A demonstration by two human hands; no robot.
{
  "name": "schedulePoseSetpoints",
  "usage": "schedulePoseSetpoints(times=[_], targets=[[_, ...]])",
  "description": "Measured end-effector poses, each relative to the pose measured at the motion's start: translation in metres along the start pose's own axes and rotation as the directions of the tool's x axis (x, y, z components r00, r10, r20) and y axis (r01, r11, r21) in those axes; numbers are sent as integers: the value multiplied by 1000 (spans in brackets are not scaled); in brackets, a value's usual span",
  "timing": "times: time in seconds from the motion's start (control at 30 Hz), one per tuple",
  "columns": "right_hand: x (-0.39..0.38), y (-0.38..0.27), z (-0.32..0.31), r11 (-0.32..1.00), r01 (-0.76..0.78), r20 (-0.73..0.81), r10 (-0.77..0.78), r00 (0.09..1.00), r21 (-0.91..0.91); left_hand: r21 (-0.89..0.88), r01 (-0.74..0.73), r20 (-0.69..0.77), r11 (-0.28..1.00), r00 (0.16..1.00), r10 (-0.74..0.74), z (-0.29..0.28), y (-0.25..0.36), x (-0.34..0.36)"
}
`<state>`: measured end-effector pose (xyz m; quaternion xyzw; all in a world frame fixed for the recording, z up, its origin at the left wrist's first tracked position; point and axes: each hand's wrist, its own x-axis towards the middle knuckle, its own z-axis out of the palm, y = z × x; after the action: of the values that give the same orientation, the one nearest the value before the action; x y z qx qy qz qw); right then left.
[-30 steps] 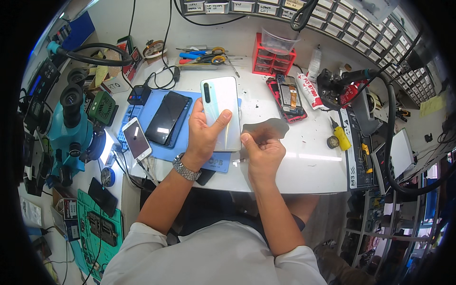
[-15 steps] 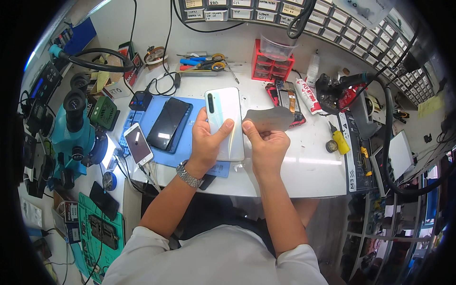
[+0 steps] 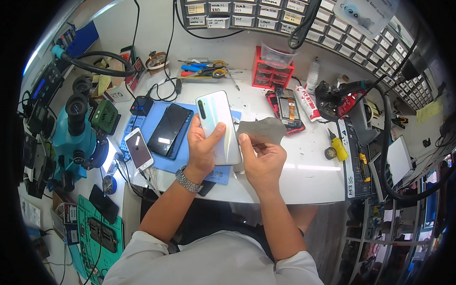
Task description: The person uses a screwdriver to remove screws from a disassembled smartphone, then handles a white smartphone and a screen protector package. The person connects a multimeter probe to the phone's charging port and later wipes the phone's back with a cloth.
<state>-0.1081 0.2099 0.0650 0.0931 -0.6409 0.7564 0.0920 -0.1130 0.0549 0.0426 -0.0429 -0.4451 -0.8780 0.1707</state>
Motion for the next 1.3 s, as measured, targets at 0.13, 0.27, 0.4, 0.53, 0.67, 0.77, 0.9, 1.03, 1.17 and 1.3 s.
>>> schedulePoseSetpoints(times=[0.13, 0.27, 0.4, 0.53, 0.67, 0.77, 0.9, 1.03, 1.17, 1.3], targets=[[1, 1, 1, 1000, 19, -10, -19, 1000, -5, 31, -14, 5, 999, 1000, 13, 0, -1, 1], [0, 1, 2, 1000, 14, -15, -14, 1000, -20, 32, -27, -5, 999, 1000, 27, -2, -3, 2], [-5, 9, 11, 984, 98, -53, -107, 993, -146, 61, -57, -27, 997, 998, 58, -3, -2, -1], [-10, 30, 10, 861, 375, -76, -423, 903, -342, 220, -122, -17, 968, 991, 129, -1, -10, -3], [-7, 30, 6, 895, 288, -82, -333, 939, -340, 328, -169, 9, 929, 984, 176, 0, -9, -4], [0, 16, -2, 973, 64, -43, -75, 996, -222, 266, -144, 17, 953, 989, 145, -2, -6, -3], [14, 16, -19, 999, -40, 92, 42, 995, -25, 260, -73, 29, 963, 997, 68, -6, -6, -1], [18, 17, -24, 990, -104, 144, 90, 985, 91, 230, -57, 25, 971, 998, 52, -5, -6, 1], [17, 16, -22, 979, -169, 138, 152, 979, 117, 138, -17, -2, 990, 1000, 18, -4, -6, 2], [18, 9, -16, 963, -218, 180, 190, 965, 157, 11, 87, 0, 996, 996, -87, -1, 3, 0]])
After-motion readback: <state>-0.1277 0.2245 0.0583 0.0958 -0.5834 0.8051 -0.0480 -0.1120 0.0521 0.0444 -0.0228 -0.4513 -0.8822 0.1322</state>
